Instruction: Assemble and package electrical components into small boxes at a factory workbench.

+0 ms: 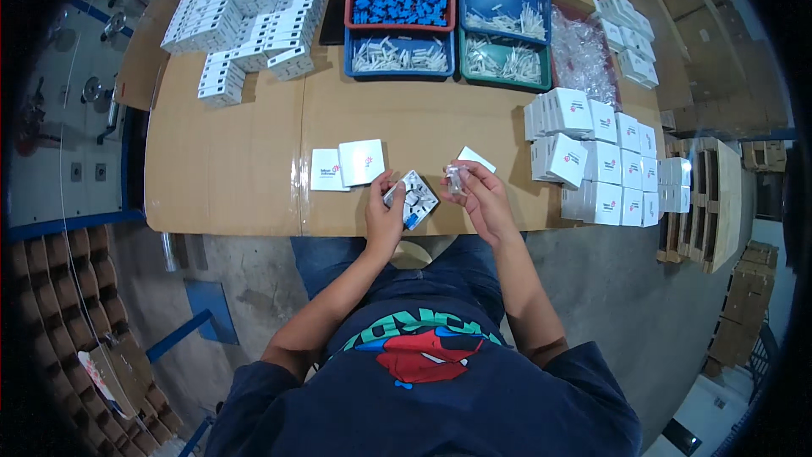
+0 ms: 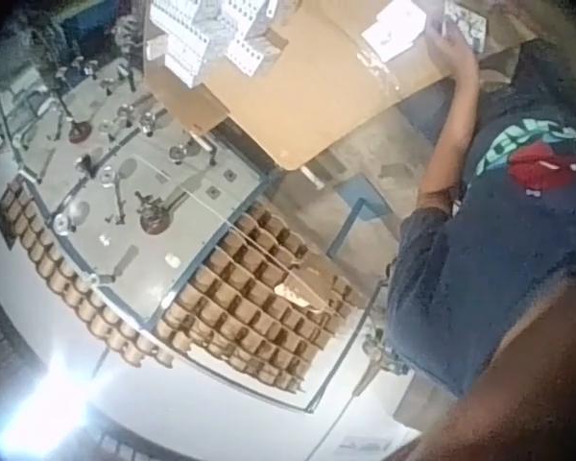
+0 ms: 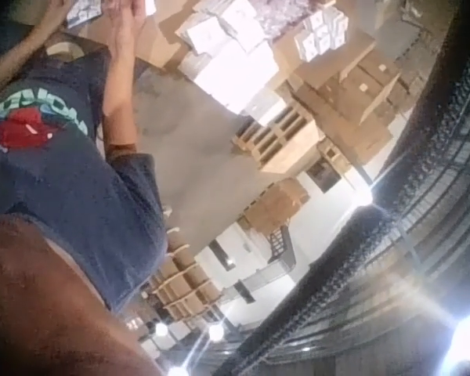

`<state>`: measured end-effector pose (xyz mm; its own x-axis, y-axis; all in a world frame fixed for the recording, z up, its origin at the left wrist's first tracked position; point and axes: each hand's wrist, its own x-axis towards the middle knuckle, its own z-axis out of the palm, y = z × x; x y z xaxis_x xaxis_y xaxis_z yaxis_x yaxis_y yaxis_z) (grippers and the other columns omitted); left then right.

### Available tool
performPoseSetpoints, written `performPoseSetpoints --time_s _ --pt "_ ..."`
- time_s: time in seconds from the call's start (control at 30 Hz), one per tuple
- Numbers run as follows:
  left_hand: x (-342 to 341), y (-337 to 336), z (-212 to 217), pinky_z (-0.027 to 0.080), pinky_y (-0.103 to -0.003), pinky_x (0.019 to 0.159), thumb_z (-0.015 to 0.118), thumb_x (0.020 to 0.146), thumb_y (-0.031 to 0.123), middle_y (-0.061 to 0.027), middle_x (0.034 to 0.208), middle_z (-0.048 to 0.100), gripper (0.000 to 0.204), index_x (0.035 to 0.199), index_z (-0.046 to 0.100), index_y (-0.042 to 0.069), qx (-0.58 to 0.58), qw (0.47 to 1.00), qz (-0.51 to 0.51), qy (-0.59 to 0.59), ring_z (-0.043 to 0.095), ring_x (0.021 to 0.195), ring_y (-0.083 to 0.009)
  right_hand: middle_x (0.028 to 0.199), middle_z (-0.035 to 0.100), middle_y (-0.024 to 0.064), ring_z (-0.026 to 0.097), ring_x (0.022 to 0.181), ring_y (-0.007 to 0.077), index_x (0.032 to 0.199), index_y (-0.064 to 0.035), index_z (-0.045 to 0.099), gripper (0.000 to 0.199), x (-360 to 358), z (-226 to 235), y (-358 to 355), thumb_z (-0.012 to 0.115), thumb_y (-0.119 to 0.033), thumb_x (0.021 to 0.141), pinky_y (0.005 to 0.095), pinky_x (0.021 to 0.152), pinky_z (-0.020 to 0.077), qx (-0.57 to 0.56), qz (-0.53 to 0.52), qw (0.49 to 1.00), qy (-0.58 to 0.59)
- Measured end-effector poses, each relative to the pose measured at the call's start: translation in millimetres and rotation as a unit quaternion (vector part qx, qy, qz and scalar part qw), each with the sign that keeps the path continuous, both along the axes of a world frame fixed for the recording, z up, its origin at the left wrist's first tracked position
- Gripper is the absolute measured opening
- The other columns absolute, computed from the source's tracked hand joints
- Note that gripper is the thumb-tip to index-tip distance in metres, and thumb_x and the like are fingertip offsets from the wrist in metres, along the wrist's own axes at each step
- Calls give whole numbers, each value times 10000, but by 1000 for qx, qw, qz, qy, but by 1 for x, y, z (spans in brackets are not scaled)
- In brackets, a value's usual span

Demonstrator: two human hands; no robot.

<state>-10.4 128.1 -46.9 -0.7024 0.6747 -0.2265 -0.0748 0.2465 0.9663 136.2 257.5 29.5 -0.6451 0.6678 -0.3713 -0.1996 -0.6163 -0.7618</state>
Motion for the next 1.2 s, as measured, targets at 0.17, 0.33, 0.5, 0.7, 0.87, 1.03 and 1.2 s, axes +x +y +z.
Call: performPoseSetpoints --time_s 0.17,0.33,0.5,0.7,0.87,1.03,1.2 --pt "10 -1 -3 485 -340 913 667 959 201 -178 1224 604 493 1369 488 -7 22 998 9 57 608 1057 -247 1220 644 141 658 1038 214 1200 -26 604 235 6 -24 6 622 -119 986 382 919 568 -48 -43 998 24" --pt "15 -6 16 331 -469 1107 685 879 124 -206 1395 483 622 1419 409 -12 -39 967 -83 237 421 1300 -395 1248 644 176 660 1048 197 1188 -19 622 217 5 -29 14 613 -100 987 371 956 557 -80 -54 995 21" --pt "17 -9 25 302 -487 1131 688 857 111 -216 1422 463 622 1414 435 -3 -10 953 -109 282 401 1335 -410 1255 647 165 660 1067 203 1179 -10 640 220 6 -36 23 619 -113 985 374 969 552 -85 -37 994 62" --pt "-2 -54 49 431 -428 1055 646 885 60 -215 1455 434 521 1381 494 11 55 943 -244 219 502 1287 -377 1263 653 136 657 1095 217 1164 -10 654 221 6 -39 34 619 -137 988 403 952 556 -88 -48 994 51" --pt "-36 -124 45 495 -369 905 633 894 33 -124 1036 691 256 1149 645 19 1 957 -239 166 655 1010 -294 1310 633 134 637 1158 230 1169 -21 660 240 -3 -33 48 630 -173 985 396 923 550 -24 -34 999 26" --pt "-55 -176 34 478 -367 845 627 877 15 -124 1008 694 246 1122 651 21 -60 950 -190 241 650 921 -283 1346 623 134 608 1240 242 1276 -23 614 347 -26 -3 74 577 -256 1022 366 920 541 23 -43 999 3" --pt "-55 -176 25 471 -367 869 625 864 7 -120 1000 689 260 1123 642 19 -63 963 -160 209 646 923 -269 1345 622 145 612 1236 252 1290 -17 601 351 -34 -10 115 550 -253 1036 402 912 561 30 -13 999 29"
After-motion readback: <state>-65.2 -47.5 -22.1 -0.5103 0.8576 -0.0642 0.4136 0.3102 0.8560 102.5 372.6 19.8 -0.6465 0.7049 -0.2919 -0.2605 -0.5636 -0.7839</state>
